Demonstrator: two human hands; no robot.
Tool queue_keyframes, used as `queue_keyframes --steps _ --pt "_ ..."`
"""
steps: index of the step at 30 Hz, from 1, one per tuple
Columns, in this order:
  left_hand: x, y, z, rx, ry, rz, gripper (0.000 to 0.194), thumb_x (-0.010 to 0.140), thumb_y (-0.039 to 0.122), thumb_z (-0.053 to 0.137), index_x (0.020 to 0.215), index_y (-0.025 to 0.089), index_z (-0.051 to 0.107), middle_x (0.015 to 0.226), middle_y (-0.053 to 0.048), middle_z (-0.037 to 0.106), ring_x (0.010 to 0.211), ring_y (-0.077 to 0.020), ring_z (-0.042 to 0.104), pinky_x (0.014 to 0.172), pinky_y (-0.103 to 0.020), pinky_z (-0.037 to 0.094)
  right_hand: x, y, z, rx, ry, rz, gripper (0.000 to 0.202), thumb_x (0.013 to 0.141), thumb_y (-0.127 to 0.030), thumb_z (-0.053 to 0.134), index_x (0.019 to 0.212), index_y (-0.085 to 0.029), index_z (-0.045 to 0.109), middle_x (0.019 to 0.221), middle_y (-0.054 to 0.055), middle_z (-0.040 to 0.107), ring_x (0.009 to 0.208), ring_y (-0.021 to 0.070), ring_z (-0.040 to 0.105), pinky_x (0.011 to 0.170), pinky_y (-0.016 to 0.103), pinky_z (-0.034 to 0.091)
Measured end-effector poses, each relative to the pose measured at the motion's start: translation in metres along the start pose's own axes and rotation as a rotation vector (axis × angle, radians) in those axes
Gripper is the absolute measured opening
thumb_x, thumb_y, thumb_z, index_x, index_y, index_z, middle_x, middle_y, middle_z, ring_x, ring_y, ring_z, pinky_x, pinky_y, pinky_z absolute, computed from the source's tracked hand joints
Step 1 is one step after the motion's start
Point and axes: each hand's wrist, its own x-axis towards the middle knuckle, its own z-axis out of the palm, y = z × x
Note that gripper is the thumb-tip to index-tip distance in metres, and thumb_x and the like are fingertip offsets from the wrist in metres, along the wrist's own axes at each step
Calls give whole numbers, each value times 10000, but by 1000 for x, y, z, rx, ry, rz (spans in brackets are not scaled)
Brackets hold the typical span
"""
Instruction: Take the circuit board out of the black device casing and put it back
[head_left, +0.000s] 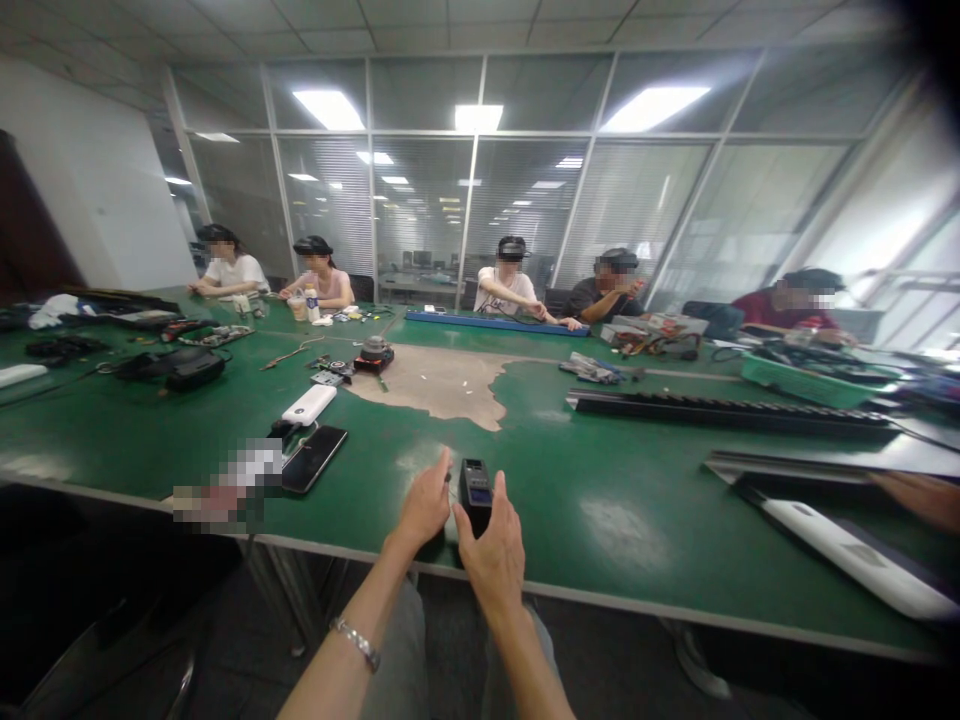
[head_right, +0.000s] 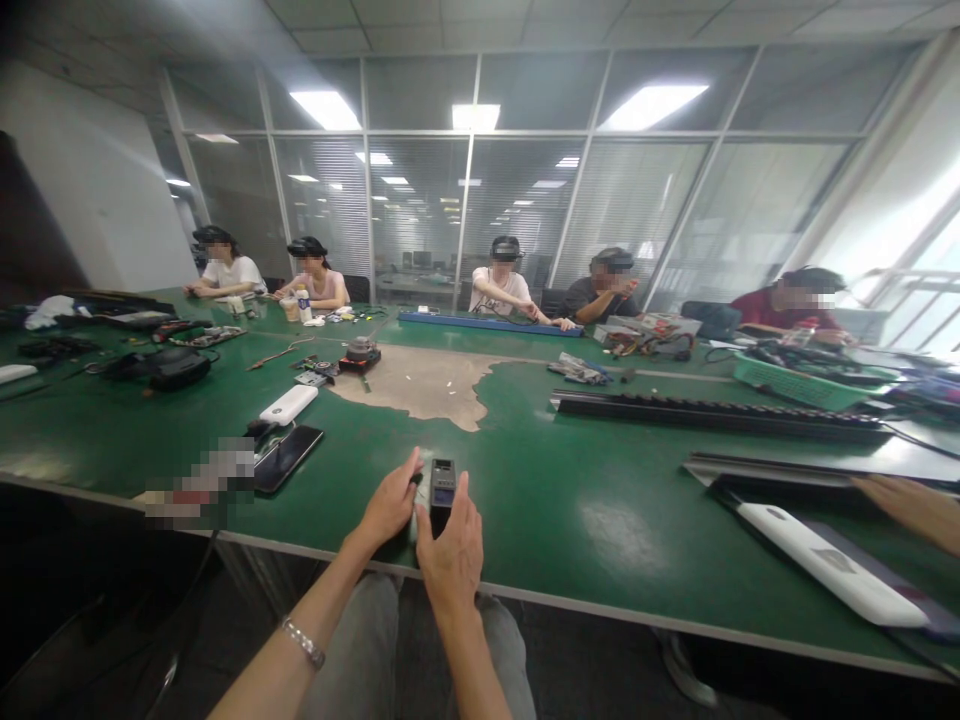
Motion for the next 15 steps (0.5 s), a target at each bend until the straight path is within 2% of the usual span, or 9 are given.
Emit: queue_keyframes --steps 3,5,9,12,15 --pt "0 0 0 5 6 16 672 847 96 365 1487 195 188 1356 -90 536 1238 -209 511 1076 -422 378 -2 4 4 -31 -11 -8 648 884 -487 469 1401 -105 389 1239 171 580 1108 278 525 937 421 424" --pt "0 0 0 3 9 7 675 845 91 366 1487 201 189 1364 -90 529 1235 -210 514 1073 -424 383 -2 5 5 -39 -9 -8 614 888 -473 463 1369 -92 433 1221 169 596 1085 279 539 928 418 431" --pt "0 -2 2 -36 18 -12 685 837 78 368 1487 198 185 1366 -93 526 1211 -205 537 1062 -421 400 7 -3 -2 -18 14 11 625 884 -475 474 1373 -88 429 1244 164 591 1094 282 545 932 413 433" --pt "0 -4 4 -56 28 -9 703 825 64 366 1489 200 179 1364 -91 528 1210 -198 539 1061 -411 402 20 -10 -16 27 59 18 638 877 -479 490 1391 -110 411 1284 153 570 1143 270 532 965 397 418" --pt "0 -6 5 -55 40 -7 707 828 67 372 1491 209 170 1362 -84 532 1212 -194 537 1066 -403 398 28 -6 -30 55 112 20 631 876 -474 495 1399 -132 405 1320 141 549 1185 257 518 1002 392 396"
